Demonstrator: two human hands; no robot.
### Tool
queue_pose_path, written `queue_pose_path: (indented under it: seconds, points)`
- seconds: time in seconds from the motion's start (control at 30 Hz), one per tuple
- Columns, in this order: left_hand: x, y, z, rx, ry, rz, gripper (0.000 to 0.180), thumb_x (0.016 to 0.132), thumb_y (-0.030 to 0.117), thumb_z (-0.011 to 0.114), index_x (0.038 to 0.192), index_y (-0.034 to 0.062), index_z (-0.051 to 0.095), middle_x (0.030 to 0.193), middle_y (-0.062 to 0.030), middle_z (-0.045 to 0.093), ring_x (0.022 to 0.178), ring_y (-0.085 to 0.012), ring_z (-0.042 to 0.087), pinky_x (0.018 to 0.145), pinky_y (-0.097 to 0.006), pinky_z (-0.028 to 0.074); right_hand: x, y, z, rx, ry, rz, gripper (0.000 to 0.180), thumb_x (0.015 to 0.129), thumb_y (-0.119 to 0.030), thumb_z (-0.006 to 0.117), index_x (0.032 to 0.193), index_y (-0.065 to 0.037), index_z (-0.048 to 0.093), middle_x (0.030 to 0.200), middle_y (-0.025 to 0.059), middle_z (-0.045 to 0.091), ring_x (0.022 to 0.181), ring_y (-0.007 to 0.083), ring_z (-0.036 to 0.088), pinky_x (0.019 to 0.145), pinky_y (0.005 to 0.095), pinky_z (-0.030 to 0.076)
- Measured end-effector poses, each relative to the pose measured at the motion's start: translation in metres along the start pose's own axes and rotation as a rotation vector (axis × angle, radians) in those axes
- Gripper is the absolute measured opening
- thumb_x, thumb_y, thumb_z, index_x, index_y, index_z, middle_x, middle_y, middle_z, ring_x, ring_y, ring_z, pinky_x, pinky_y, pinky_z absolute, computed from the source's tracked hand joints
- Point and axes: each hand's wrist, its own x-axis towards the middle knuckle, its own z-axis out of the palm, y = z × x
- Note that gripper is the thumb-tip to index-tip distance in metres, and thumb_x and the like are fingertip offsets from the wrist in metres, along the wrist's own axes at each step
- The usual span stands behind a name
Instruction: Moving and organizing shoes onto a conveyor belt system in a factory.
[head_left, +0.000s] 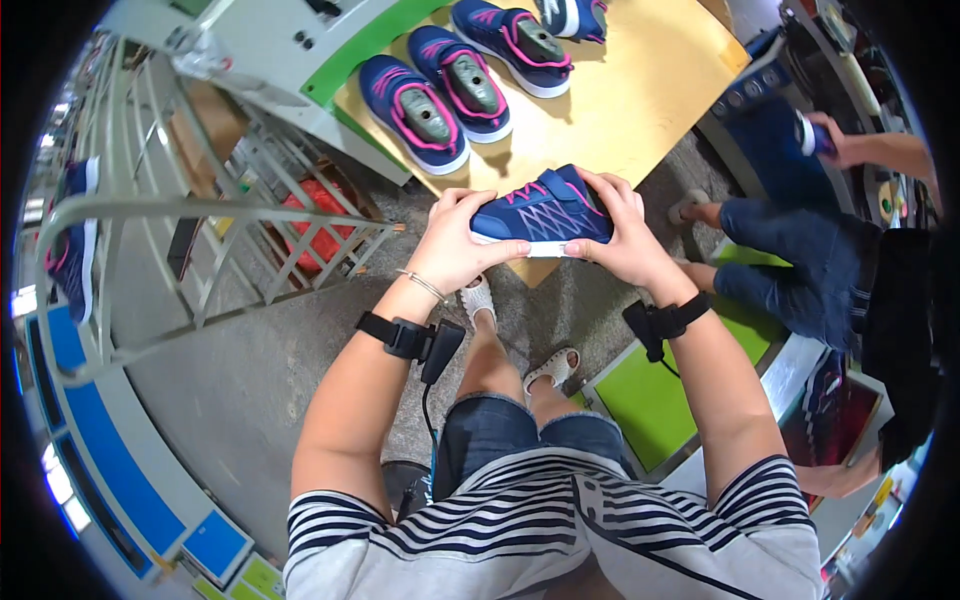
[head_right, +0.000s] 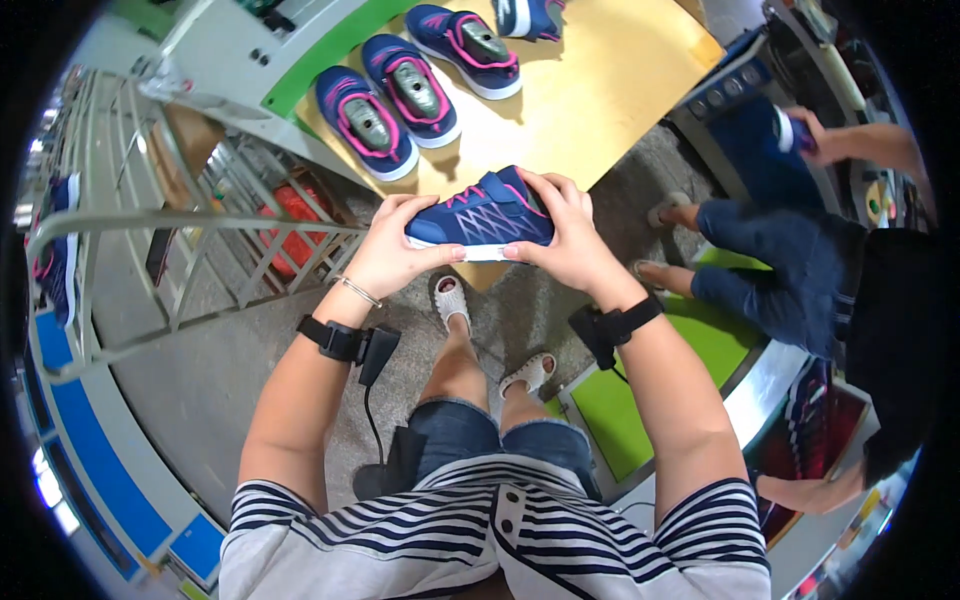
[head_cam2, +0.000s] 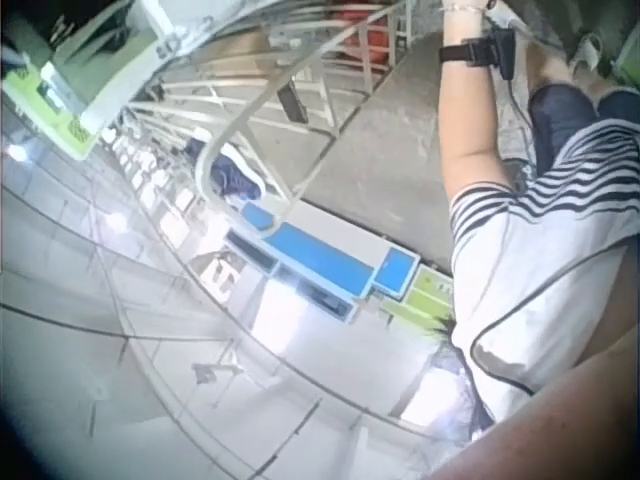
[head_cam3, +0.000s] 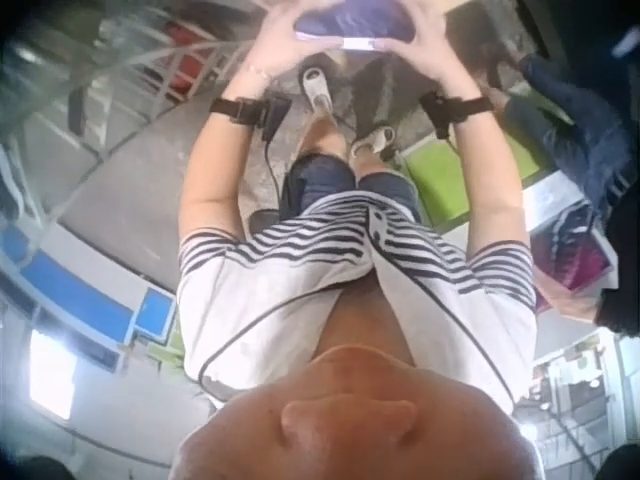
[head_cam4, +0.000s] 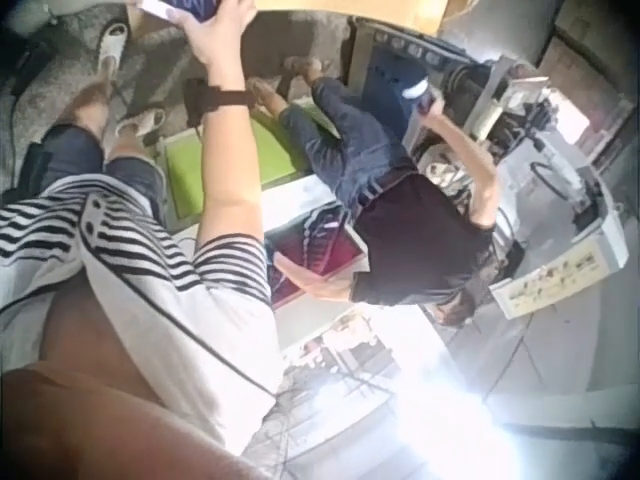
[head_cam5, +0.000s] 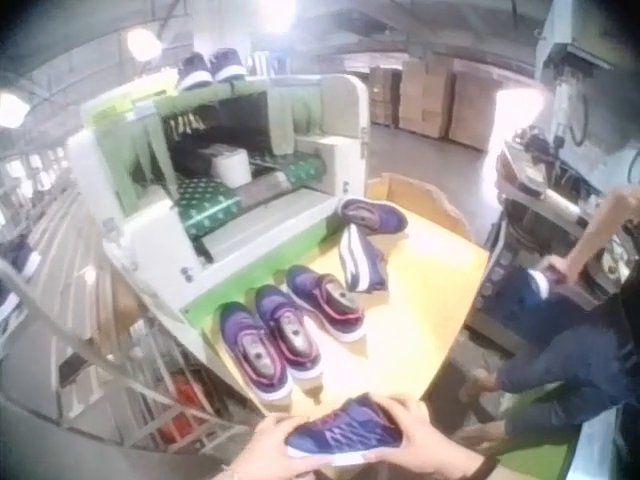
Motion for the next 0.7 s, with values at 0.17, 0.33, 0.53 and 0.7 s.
queue_pose_path:
  seconds: [0.17, 0.33, 0.53, 0.7]
  points:
    - [0.026, 0.0, -0.005, 0.033, -0.167, -0.069, 0.08, 0.071, 0.052, 0.083, 0.125, -0.0028, 0.061, 0.127, -0.0246, 0.052, 0.12, -0.0351, 0.053, 0.104, -0.04, 0.042, 0.008, 0.024, 0.002, 0.119, -0.055, 0.067, 0.098, 0.067, -0.046, 0.085, 0.147, -0.009, 0.041, 0.139, 0.0184, 0.042, 0.132, 0.0371, 0.038, 0.114, 0.0455, 0.026]
    - [0.008, -0.073, -0.048, -0.5, 0.068, -0.379, 0.022, 0.095, 0.012, 0.063, 0.11, -0.0038, 0.067, 0.09, -0.0077, 0.072, 0.08, -0.0134, 0.067, 0.074, -0.026, 0.056, -0.014, -0.009, 0.004, -0.022, 0.041, 0.054, 0.102, 0.063, -0.046, 0.086, 0.147, -0.011, 0.041, 0.143, 0.0178, 0.038, 0.134, 0.0381, 0.034, 0.114, 0.0463, 0.027]
    - [-0.014, -0.056, -0.057, -0.618, -0.084, -0.424, 0.016, 0.094, 0.011, 0.066, 0.103, -0.0014, 0.07, 0.086, -0.0055, 0.07, 0.079, -0.0116, 0.067, 0.072, -0.026, 0.056, -0.03, -0.02, 0.017, -0.162, 0.13, 0.046, 0.099, 0.058, -0.041, 0.088, 0.143, -0.013, 0.045, 0.145, 0.0165, 0.038, 0.132, 0.0397, 0.035, 0.112, 0.0501, 0.031]
    - [-0.019, -0.048, -0.055, -0.684, -0.08, -0.438, 0.015, 0.092, 0.01, 0.066, 0.099, -0.0028, 0.07, 0.085, -0.0047, 0.07, 0.077, -0.0104, 0.066, 0.072, -0.025, 0.055, -0.031, -0.017, 0.022, -0.179, 0.182, 0.01, 0.096, 0.058, -0.04, 0.088, 0.141, -0.015, 0.047, 0.144, 0.0166, 0.04, 0.131, 0.0417, 0.037, 0.109, 0.0527, 0.032]
